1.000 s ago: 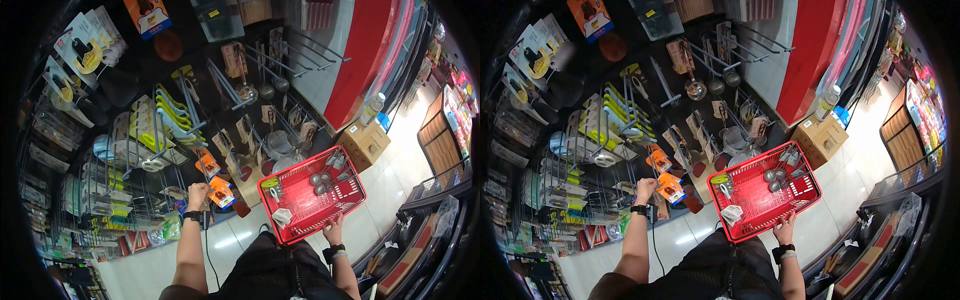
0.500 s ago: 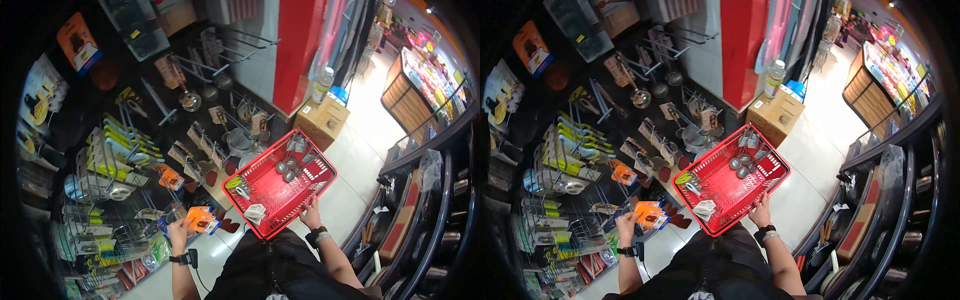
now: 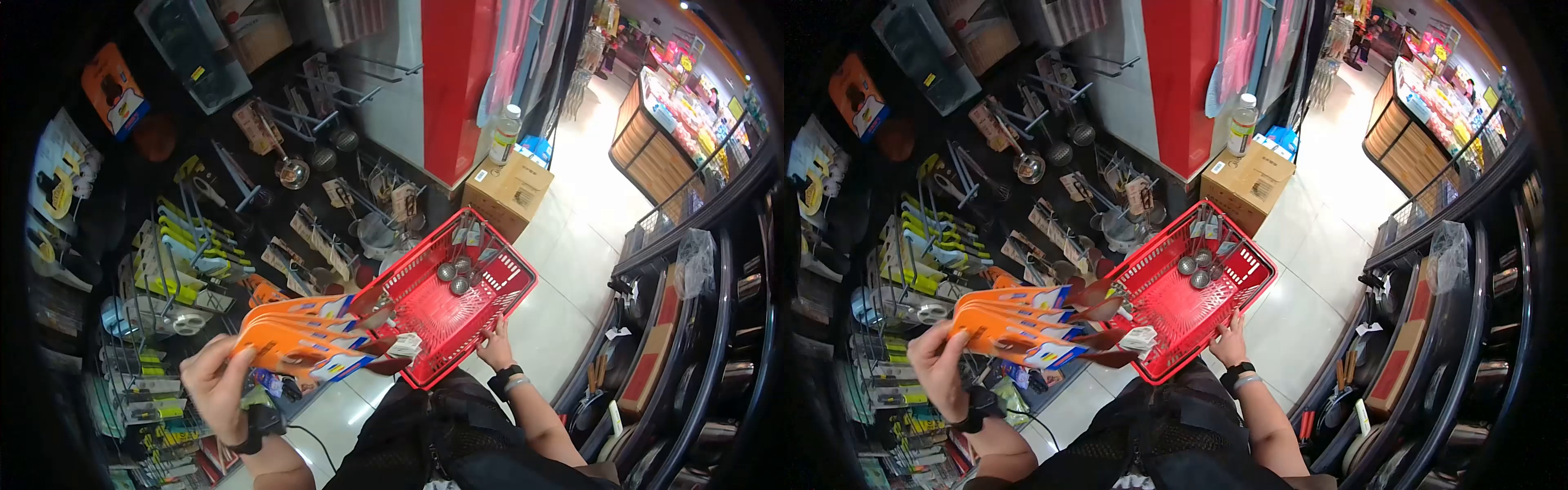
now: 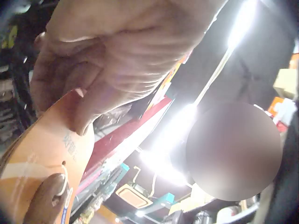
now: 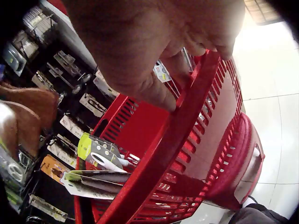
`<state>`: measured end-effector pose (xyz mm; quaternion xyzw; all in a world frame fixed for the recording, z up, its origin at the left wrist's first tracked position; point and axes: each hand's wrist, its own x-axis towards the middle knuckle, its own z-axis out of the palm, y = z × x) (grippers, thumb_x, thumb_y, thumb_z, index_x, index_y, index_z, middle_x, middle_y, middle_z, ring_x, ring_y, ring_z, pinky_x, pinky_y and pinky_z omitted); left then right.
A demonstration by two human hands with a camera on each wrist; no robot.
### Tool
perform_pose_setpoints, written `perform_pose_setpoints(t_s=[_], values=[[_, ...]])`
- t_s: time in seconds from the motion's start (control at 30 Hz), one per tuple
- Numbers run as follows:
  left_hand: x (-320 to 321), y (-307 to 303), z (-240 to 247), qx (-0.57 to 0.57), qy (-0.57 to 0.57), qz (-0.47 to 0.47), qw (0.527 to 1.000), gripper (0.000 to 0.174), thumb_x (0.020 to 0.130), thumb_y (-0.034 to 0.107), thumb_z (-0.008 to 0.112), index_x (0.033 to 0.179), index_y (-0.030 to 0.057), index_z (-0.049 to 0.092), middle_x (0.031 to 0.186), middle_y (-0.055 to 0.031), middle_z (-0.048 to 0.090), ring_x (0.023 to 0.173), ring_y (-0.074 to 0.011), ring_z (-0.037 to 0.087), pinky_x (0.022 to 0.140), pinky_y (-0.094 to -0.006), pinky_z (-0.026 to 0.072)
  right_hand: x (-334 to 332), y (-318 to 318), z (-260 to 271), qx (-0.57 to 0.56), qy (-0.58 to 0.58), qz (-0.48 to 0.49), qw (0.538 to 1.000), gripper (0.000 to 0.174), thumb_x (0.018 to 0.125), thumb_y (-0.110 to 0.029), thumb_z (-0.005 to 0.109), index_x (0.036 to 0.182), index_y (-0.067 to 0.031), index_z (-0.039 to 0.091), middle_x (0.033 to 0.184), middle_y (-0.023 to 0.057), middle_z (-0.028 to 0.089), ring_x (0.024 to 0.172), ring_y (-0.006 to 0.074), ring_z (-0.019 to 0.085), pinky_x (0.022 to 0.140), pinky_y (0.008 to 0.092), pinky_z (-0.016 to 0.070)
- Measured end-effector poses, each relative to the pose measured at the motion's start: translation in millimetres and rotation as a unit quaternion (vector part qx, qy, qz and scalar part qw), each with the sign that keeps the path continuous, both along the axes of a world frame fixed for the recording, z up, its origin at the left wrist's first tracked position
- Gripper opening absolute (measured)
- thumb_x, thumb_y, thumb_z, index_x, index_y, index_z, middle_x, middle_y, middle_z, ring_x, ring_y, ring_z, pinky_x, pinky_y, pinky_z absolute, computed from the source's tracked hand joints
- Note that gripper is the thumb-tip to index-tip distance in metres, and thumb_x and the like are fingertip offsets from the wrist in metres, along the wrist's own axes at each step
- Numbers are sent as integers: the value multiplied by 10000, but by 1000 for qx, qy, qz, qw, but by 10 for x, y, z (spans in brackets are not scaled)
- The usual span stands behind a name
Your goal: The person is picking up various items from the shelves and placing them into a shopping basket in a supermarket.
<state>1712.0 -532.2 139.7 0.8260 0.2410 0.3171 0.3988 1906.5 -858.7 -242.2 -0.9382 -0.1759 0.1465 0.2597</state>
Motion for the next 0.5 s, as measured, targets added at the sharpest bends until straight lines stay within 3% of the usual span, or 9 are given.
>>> perform_pose_setpoints(t_s=[0.03, 0.17, 0.2, 0.23, 0.3, 0.33, 0.47, 0.5], values=[[215, -105, 5, 21, 7, -46, 999, 129, 699, -36, 632, 821, -76, 648, 654, -96, 606, 588, -123, 551, 540, -233, 415, -7, 0, -7, 4, -16, 0, 1000, 360, 645, -208, 679, 970, -57, 653, 1421, 314, 93, 1293, 495, 161, 1059, 401, 272], [961, -209, -585, 77, -2, -281, 957, 118, 737, 8, 633, 848, -30, 644, 720, -124, 627, 626, -229, 598, 593, -293, 466, 35, -59, -28, 18, -22, 13, 1000, 536, 638, -201, 675, 1140, -58, 558, 1403, 320, 152, 1275, 507, 192, 1052, 447, 273], [1140, -278, -730, 67, 13, -312, 948, 116, 742, 22, 638, 849, -21, 644, 752, -132, 634, 646, -242, 603, 611, -312, 474, 81, -104, -94, 10, -7, 28, 1000, 754, 642, -247, 713, 1298, -65, 391, 1400, 312, 168, 1275, 505, 188, 1058, 453, 257], [1338, -381, -890, 65, -20, -348, 935, 121, 745, 47, 648, 850, -13, 653, 722, -120, 621, 628, -221, 585, 582, -290, 450, 105, -124, -67, 9, -8, 26, 1000, 754, 642, -247, 713, 1298, -65, 391, 1400, 312, 168, 1275, 505, 188, 1058, 453, 257], [1686, -447, -1381, 95, -20, -410, 907, 129, 755, 64, 644, 866, -1, 652, 735, -123, 616, 664, -260, 588, 614, -327, 472, 202, -144, 46, 95, 67, -3, 993, 948, 617, -307, 770, 1373, -75, 247, 1402, 297, 178, 1293, 472, 180, 1068, 436, 240], [1820, -540, -1482, 91, 3, -428, 899, 137, 752, 62, 641, 877, 8, 652, 746, -118, 614, 685, -262, 593, 631, -339, 477, 283, -117, 147, 179, 62, 6, 982, 1082, 577, -351, 812, 1401, -99, 158, 1407, 264, 199, 1313, 414, 181, 1075, 428, 220], [2294, -796, -2050, 151, 26, -467, 871, 167, 733, 138, 659, 867, 40, 662, 751, -106, 605, 685, -263, 584, 609, -356, 468, 399, 106, 1180, 284, 30, 8, 958, 1055, 568, -316, 819, 1395, -106, 199, 1419, 221, 205, 1327, 359, 181, 1074, 431, 218], [2379, -869, -2109, 191, 33, -471, 861, 174, 727, 164, 662, 863, 55, 666, 748, -115, 610, 684, -273, 590, 603, -365, 466, 435, 150, 1362, 266, -29, 35, 963, 955, 583, -290, 809, 1359, -98, 286, 1399, 202, 264, 1302, 348, 244, 1054, 423, 254]])
